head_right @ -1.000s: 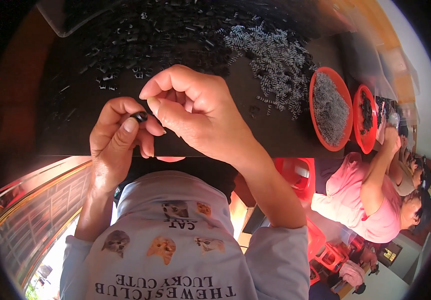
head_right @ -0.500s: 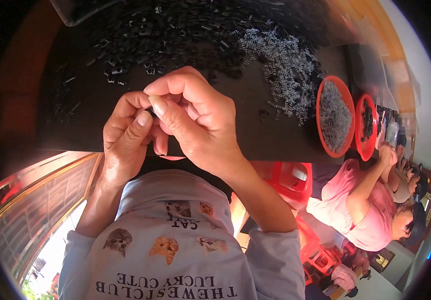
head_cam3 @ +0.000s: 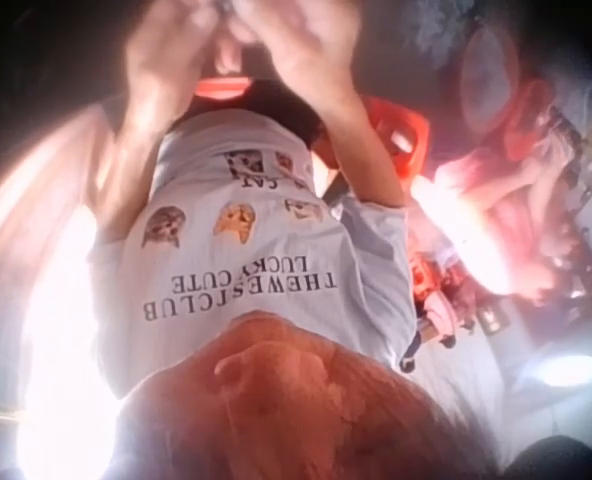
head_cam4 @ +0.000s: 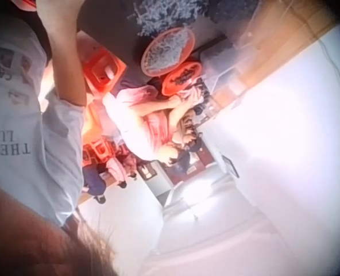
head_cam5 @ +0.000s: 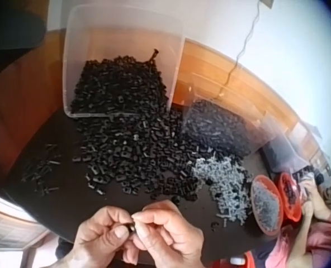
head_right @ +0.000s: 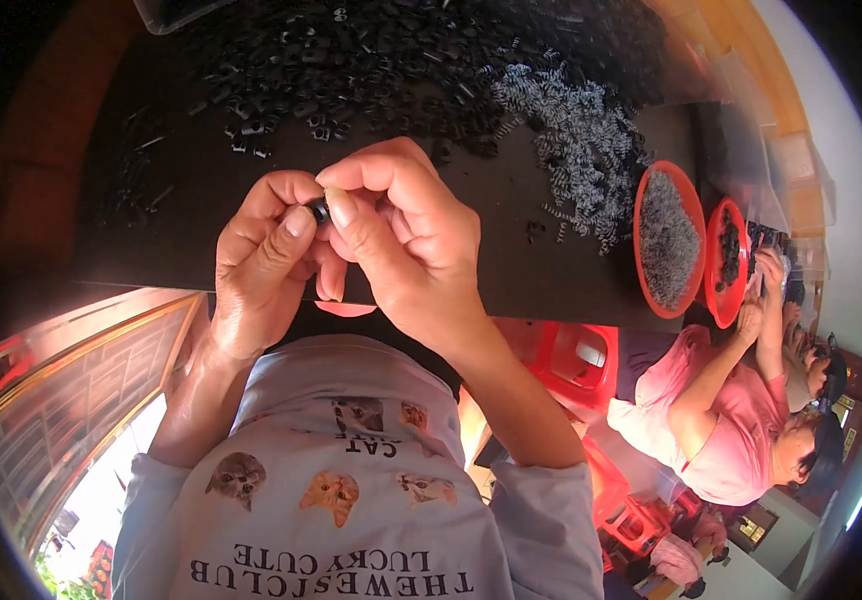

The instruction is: The person picks up plastic toggle components and springs from the table, inserts the springs into the plastic pieces, and presses the parts together by hand to assemble cord locks.

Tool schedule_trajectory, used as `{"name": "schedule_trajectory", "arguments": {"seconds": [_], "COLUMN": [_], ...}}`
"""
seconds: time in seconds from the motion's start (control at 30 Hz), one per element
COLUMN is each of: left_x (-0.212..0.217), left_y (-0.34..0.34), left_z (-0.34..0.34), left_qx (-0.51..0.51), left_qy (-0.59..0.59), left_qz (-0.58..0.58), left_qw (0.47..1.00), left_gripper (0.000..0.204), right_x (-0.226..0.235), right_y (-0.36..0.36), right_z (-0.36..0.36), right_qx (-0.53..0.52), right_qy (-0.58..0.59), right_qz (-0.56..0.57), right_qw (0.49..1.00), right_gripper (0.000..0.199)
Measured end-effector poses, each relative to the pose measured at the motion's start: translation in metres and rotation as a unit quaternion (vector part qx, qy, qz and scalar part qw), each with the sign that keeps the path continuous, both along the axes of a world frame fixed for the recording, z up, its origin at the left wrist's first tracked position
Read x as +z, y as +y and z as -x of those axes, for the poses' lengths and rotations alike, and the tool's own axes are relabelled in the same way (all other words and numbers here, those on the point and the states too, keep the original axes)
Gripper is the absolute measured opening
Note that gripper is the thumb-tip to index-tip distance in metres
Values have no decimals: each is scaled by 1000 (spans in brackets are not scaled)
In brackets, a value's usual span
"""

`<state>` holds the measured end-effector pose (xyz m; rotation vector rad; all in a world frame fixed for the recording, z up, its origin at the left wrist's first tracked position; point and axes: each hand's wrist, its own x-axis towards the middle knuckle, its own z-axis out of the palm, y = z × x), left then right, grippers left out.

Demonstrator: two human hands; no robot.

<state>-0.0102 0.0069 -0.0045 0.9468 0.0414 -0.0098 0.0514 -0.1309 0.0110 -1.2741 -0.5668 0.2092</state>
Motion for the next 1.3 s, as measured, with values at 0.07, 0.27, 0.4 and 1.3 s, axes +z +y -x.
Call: {"name": "schedule_trajectory", "arguments": {"seconds": [0.07, 0.27, 0.4, 1.3], "left_x": [-1, -3, -3, 1], "left_y": [-2, -3, -1, -4], "left_z": [0, 0, 0, 1], "left_qx": [22, 22, 12, -29], "left_qy": [1, -17, -15, -34], "left_qz": [33, 45, 22, -201], "left_qw": [999, 999, 1000, 979], "left_gripper": [24, 23, 21, 25], "right_x": [1, -2, 7, 8], "right_y": [-2, -7, -15, -44], "right_z": [5, 5, 3, -75], "right_qx": [-50, -64, -56, -91], "right_qy": [-111, -258, -187, -334], "right_qz": [97, 118, 152, 502], "right_qw": [988, 957, 969, 792], "right_gripper": [11, 21, 22, 17]}}
